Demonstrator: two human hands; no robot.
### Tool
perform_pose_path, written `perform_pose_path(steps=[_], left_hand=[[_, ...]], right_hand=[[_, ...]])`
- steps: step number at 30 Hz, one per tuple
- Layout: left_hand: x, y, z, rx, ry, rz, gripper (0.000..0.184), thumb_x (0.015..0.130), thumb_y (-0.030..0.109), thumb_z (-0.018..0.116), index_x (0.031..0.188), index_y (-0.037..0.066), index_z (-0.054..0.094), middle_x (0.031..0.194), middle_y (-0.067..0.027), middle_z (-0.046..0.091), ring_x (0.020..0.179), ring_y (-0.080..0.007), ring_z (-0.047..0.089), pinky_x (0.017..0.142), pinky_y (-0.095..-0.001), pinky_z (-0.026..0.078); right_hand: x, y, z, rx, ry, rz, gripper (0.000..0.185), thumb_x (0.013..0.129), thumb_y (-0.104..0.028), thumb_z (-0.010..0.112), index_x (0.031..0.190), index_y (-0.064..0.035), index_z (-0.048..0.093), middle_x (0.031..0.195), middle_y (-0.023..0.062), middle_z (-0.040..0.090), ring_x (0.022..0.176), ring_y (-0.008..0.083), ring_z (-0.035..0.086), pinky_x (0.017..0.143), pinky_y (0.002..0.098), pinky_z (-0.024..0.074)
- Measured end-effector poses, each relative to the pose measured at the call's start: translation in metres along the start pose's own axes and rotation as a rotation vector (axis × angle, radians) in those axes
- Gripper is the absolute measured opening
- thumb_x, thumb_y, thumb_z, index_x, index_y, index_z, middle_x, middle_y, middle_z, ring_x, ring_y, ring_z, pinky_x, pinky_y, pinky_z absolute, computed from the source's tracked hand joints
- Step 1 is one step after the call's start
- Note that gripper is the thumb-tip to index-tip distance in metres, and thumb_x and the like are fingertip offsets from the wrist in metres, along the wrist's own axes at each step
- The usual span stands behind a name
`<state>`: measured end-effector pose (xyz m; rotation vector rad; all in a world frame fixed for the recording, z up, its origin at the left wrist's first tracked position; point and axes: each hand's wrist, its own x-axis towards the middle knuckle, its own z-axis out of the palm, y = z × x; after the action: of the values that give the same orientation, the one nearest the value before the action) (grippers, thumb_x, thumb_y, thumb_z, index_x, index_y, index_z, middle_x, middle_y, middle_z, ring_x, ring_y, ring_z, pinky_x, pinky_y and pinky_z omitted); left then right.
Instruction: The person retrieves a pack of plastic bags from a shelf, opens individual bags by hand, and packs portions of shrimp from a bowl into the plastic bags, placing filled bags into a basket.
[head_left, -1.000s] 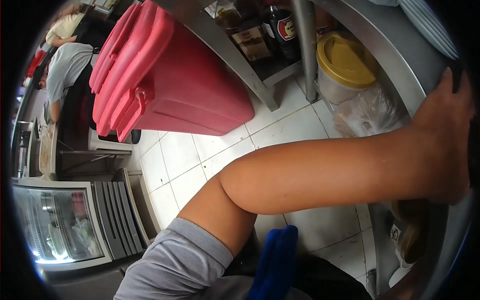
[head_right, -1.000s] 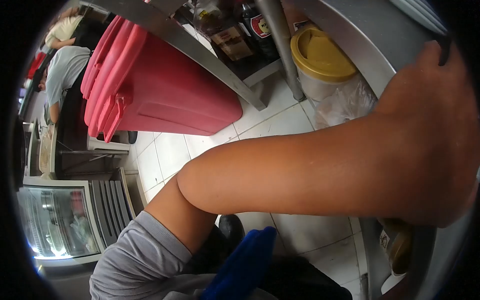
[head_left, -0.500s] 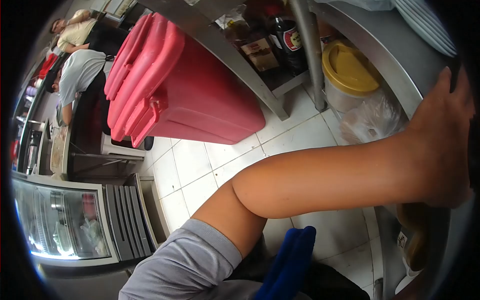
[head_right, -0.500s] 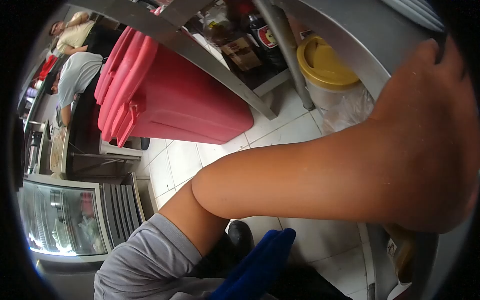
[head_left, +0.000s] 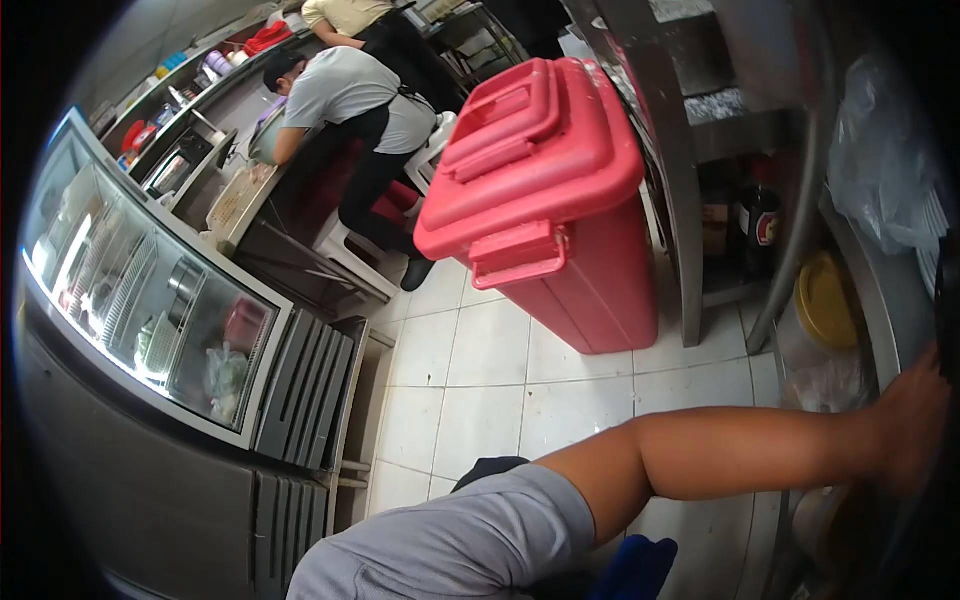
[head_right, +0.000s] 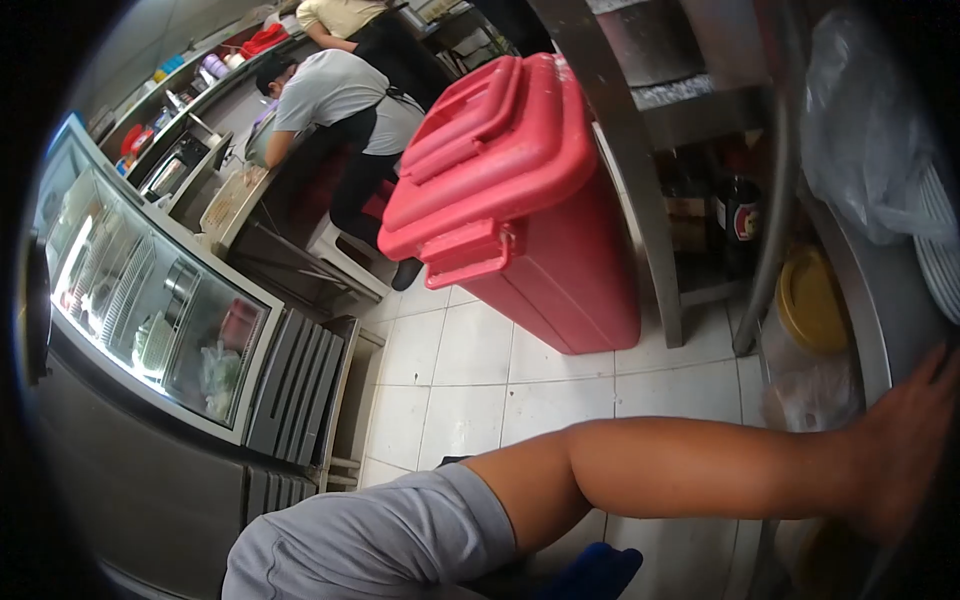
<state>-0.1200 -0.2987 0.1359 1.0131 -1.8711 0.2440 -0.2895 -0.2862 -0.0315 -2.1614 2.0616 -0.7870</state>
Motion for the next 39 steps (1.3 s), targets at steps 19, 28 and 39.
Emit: perform_pose_path(steps=[19,28,39], left_hand=[[-0.003,0.016,-0.04,-0.05,-0.073,-0.104,0.057,0.067,0.043,0.063,0.104,0.001,0.065,0.137,-0.029,0.035,0.135,-0.0444,0.018,0.11,-0.0573,0.013],[-0.005,0.016,-0.049,0.036,-0.123,-0.195,0.06,0.066,0.047,0.061,0.105,0.002,0.066,0.138,-0.0279,0.036,0.135,-0.0426,0.02,0.11,-0.0532,0.017],[0.007,0.025,-0.13,-0.263,0.024,-0.155,0.029,0.078,0.017,0.064,0.103,0.003,0.063,0.122,-0.0168,0.052,0.116,-0.0315,0.047,0.099,-0.0374,0.036]], right_hand=[[-0.006,0.027,0.006,0.073,-0.048,0.053,0.03,0.08,-0.012,0.053,0.109,-0.0011,0.056,0.112,0.0134,0.055,0.11,0.0267,0.049,0.097,0.0433,0.0381],[-0.015,0.11,-0.008,0.241,0.009,0.138,0.029,0.08,-0.012,0.054,0.106,-0.0011,0.057,0.109,0.0136,0.057,0.107,0.0268,0.053,0.095,0.0434,0.0414],[-0.12,0.144,-0.229,1.619,0.395,0.83,0.027,0.08,-0.012,0.054,0.104,-0.001,0.058,0.104,0.0139,0.061,0.103,0.027,0.058,0.093,0.0434,0.0453]])
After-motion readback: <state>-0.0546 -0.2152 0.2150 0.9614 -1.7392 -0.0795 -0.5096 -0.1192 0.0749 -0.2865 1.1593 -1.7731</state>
